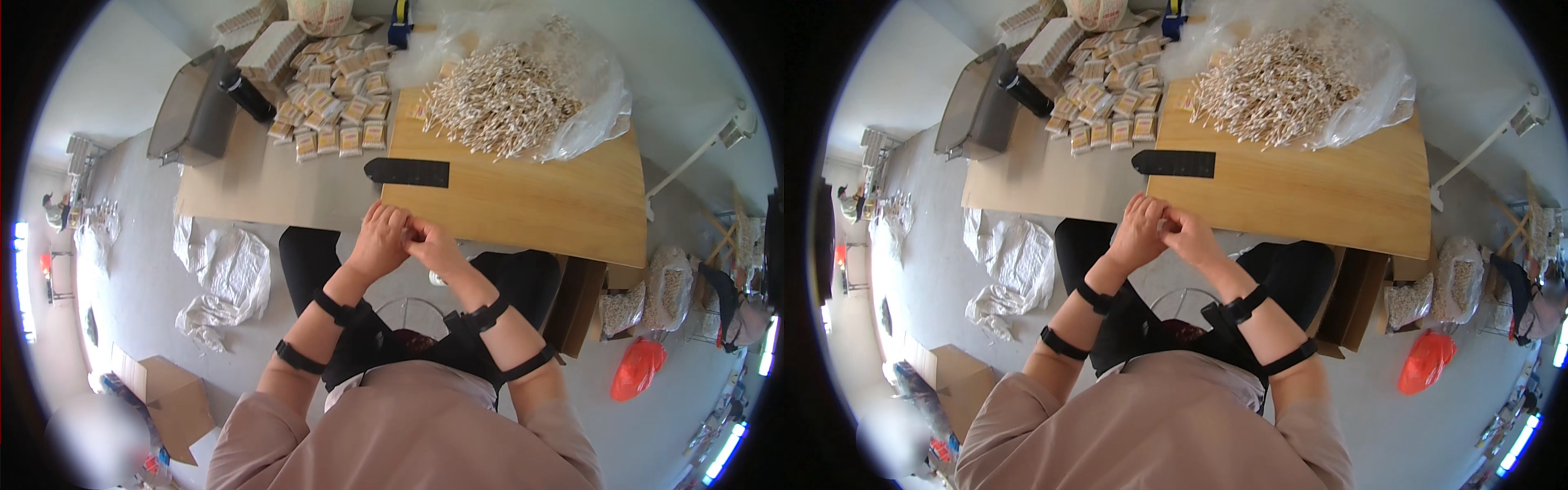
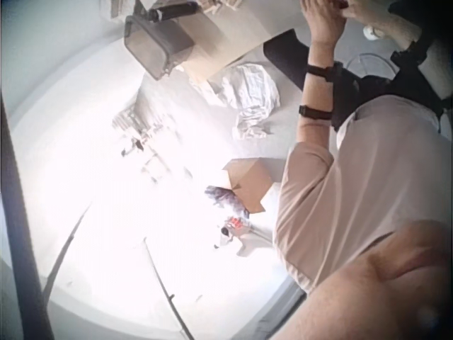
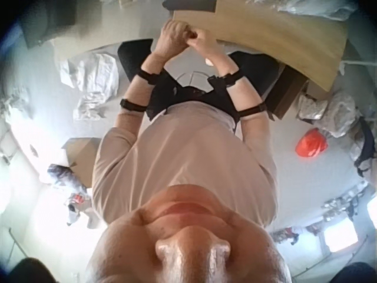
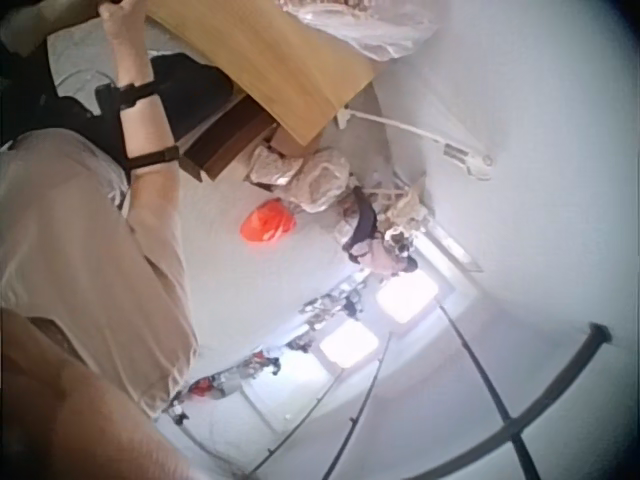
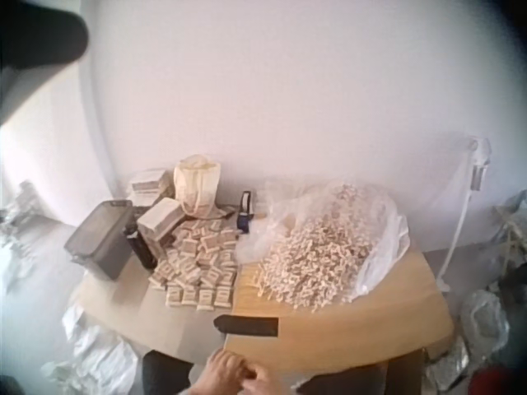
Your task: Manually organizing and packing cotton swabs into small plastic bags.
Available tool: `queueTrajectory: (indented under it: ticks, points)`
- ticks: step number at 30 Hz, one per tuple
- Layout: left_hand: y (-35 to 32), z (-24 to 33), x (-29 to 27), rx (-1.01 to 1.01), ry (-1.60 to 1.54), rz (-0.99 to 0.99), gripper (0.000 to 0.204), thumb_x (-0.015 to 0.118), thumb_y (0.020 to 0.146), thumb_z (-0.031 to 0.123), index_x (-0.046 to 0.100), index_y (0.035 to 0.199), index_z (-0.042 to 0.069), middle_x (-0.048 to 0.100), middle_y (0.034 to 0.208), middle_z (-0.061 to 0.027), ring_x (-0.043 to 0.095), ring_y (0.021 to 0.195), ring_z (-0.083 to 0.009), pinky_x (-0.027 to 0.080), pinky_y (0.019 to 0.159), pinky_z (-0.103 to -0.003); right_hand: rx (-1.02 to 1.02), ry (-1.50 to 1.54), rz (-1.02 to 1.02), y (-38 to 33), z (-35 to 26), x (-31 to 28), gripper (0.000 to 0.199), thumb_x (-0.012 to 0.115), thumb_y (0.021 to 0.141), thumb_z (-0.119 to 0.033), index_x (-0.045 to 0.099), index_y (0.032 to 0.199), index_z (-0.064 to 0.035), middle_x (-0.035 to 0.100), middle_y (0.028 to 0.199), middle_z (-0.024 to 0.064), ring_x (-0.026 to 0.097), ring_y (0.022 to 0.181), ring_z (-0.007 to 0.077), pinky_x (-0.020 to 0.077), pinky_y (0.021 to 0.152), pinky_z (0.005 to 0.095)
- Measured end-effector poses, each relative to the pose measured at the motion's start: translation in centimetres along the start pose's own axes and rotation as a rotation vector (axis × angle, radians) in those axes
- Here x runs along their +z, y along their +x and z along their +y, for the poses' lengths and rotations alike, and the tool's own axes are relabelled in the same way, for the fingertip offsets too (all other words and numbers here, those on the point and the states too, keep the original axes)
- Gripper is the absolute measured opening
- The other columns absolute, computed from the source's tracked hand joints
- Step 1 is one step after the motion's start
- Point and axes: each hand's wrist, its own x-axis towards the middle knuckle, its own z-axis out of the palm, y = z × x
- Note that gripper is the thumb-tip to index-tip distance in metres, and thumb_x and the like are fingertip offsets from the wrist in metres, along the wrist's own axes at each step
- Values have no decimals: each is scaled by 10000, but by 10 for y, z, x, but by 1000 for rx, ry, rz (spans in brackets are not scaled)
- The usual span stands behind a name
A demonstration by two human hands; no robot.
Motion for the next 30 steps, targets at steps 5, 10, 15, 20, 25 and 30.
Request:
queueTrajectory:
  ticks: [5,10,15,20,25,30]
  points:
    - [0,-26,-2,-108,-57,-53,420,769,683,171,514,998,59,576,905,-95,567,944,-334,413,959,-436,-7,-286,161,13,25,-28,199,642,822,-53,643,1018,-20,658,841,86,618,757,189,502,709,324]
    - [13,-80,-11,-310,100,-85,475,793,659,161,533,1045,69,602,1012,-106,555,1047,-322,411,966,-439,-269,-987,574,15,53,-108,223,594,816,-23,629,1035,-44,614,992,141,577,949,360,490,826,444]
    - [36,-126,2,-239,255,-141,488,780,653,145,540,1072,75,608,1078,-131,526,1143,-326,368,1021,-442,-193,-1269,656,18,49,-115,247,600,786,-46,610,1032,-55,576,1045,116,548,1009,326,460,868,442]
    - [60,-141,21,-288,285,-252,441,751,688,123,547,1075,69,591,1139,-129,500,1192,-307,328,1066,-436,-162,-1240,644,21,54,-116,262,607,777,-60,598,1039,-53,564,1068,114,541,1027,319,453,877,439]
    - [57,-149,18,-274,240,-214,492,772,661,124,549,1096,73,607,1100,-145,517,1158,-336,359,1033,-442,-155,-1228,657,20,49,-115,253,610,775,-56,591,1027,-53,559,1086,112,536,1039,318,448,884,440]
    - [49,-155,11,-352,288,-252,525,798,656,137,546,1113,73,594,1162,-148,491,1195,-345,348,1045,-444,-133,-1217,655,24,47,-118,245,620,768,-57,587,1011,-55,555,1075,113,536,1029,320,448,882,440]
